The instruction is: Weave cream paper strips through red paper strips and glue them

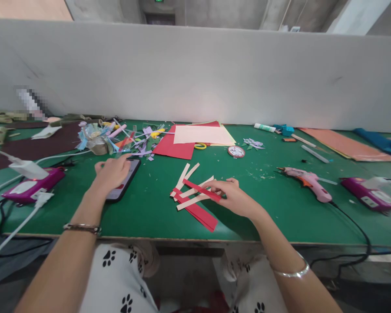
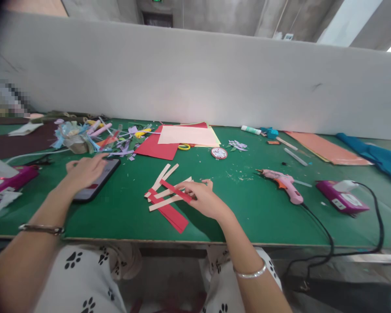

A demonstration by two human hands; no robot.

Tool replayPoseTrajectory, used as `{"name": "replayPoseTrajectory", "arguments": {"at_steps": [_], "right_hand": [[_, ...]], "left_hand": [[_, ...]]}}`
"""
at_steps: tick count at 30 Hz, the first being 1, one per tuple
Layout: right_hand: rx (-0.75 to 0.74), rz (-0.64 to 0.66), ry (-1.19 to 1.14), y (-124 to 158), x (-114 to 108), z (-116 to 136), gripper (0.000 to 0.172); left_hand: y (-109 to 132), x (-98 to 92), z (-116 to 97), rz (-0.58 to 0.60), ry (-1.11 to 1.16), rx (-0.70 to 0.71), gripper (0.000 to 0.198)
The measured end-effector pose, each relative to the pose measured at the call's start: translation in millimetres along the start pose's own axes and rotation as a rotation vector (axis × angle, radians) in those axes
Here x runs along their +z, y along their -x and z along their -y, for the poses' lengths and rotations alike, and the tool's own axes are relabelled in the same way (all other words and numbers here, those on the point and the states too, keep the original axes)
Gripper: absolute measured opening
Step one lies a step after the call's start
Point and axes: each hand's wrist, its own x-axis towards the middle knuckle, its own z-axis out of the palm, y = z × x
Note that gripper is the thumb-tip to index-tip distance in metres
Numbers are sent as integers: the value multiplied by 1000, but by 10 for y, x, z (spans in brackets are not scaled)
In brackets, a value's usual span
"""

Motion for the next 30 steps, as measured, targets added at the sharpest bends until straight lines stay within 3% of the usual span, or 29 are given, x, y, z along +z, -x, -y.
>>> {"name": "replayPoseTrajectory", "arguments": {"at_steps": [3,7,8,11,15,18,24,27,30], "right_hand": [[6,13,-17,-5,-1,14,29],[20,31,-30,-4,-3,35,28],[17,32,-30,-2,-1,36,28],[-6,12,-25,4,13,28,27],[13,-5,-37,1,33,28,24],[30,-19,-87,-4,30,57,24],[15,-4,-279,21,-14,122,28],[-10,-18,-274,48,-15,124,32],[-46,-62,-207,61,18,121,36]], "left_hand": [[-18,-60,78,15,-31,-18,18],[32,-137,-247,-17,21,73,29],[64,-135,-373,36,124,210,31],[206,-28,-740,173,246,407,29],[440,238,-1009,378,305,588,25],[572,356,-1032,404,293,672,24],[623,365,-1007,398,164,744,31],[618,384,-1017,420,129,757,33],[637,414,-1018,371,110,767,37]]}}
